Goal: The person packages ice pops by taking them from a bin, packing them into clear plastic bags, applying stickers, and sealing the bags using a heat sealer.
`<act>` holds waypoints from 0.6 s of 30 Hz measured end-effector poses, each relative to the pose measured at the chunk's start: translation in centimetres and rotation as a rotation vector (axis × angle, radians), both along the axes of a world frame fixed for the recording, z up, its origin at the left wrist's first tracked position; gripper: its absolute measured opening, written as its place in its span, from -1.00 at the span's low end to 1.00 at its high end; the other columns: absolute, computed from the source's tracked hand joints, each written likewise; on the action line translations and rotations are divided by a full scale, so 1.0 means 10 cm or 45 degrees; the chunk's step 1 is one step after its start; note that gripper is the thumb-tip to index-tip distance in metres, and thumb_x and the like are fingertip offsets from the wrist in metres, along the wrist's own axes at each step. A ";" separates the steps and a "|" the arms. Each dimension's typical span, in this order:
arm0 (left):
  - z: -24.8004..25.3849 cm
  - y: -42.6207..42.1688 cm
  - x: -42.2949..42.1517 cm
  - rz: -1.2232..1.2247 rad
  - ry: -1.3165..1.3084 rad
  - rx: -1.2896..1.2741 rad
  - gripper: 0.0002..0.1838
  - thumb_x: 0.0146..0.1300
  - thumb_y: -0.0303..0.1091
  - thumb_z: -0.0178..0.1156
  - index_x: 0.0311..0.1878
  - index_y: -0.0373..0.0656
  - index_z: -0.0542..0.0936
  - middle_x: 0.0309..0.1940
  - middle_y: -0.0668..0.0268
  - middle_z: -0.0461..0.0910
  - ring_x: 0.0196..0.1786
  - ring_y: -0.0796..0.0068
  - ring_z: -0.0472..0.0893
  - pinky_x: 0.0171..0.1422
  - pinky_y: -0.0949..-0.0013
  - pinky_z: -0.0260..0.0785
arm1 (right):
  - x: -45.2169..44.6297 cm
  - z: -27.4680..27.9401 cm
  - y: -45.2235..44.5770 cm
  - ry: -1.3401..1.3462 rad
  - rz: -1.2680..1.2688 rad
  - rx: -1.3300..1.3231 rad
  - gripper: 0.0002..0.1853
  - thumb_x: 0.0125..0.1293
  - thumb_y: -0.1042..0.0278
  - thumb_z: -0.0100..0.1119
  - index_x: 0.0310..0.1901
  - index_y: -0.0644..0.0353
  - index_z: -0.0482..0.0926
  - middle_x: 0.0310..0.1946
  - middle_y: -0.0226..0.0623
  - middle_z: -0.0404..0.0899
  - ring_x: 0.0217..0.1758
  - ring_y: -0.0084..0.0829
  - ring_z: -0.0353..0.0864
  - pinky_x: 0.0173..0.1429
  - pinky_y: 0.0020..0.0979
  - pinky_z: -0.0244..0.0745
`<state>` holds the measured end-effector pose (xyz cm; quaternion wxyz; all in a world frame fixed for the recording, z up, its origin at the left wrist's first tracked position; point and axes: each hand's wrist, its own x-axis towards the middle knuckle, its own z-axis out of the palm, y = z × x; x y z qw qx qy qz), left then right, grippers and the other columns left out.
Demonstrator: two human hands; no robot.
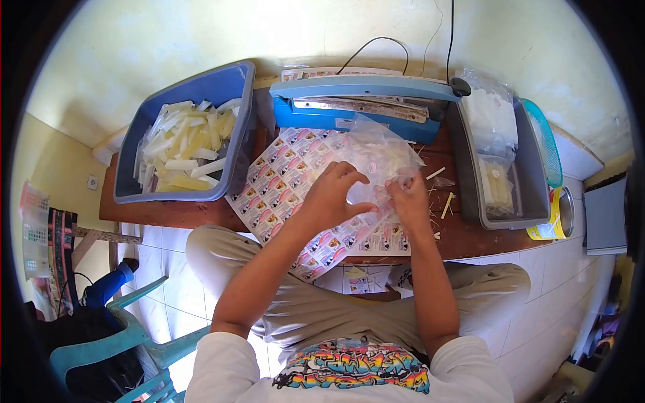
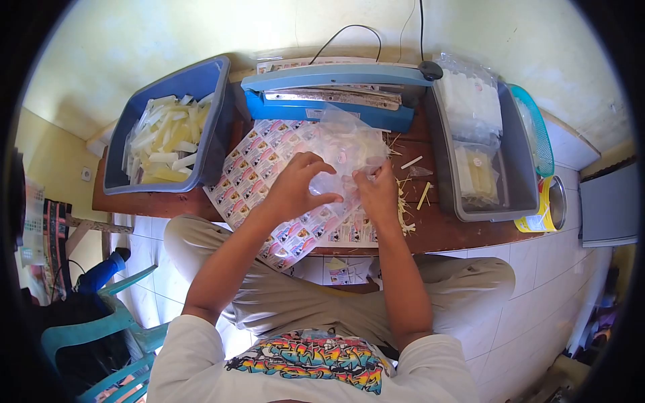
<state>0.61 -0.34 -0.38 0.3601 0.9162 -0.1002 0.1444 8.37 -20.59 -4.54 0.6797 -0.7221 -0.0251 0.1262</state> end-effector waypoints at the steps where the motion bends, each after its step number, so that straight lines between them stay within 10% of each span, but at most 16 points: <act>1: -0.02 -0.04 -0.02 0.008 -0.001 -0.003 -0.42 0.04 -0.05 0.75 0.07 -0.08 0.76 0.02 0.18 0.66 0.18 0.03 0.62 0.31 0.08 0.53 | -0.04 -0.04 0.00 0.060 -0.004 0.155 -0.56 0.44 0.56 0.27 0.31 0.31 0.45 0.10 -0.15 0.66 -0.06 -0.40 0.78 -0.23 -0.35 0.74; 13: 0.08 -0.08 -0.03 -0.060 -0.262 0.126 -0.83 0.24 -0.45 0.52 -0.10 -0.06 0.82 -0.20 0.32 0.74 -0.07 0.21 0.73 0.08 0.14 0.55 | -0.12 0.34 -0.09 -0.099 -0.092 -0.021 0.06 0.33 0.43 0.55 0.71 0.17 0.01 0.26 0.07 0.57 0.00 -0.30 0.81 -0.13 -0.33 0.79; 18: 0.19 -0.02 -0.03 -0.062 -0.444 0.323 -0.82 0.21 -0.43 0.53 -0.11 -0.04 0.83 -0.22 0.36 0.73 -0.12 0.29 0.73 -0.02 0.20 0.56 | -0.07 0.46 -0.25 -0.349 -0.109 -0.393 -0.03 0.26 0.39 0.62 0.65 0.15 0.25 0.36 0.02 0.53 0.23 -0.11 0.72 0.24 -0.15 0.68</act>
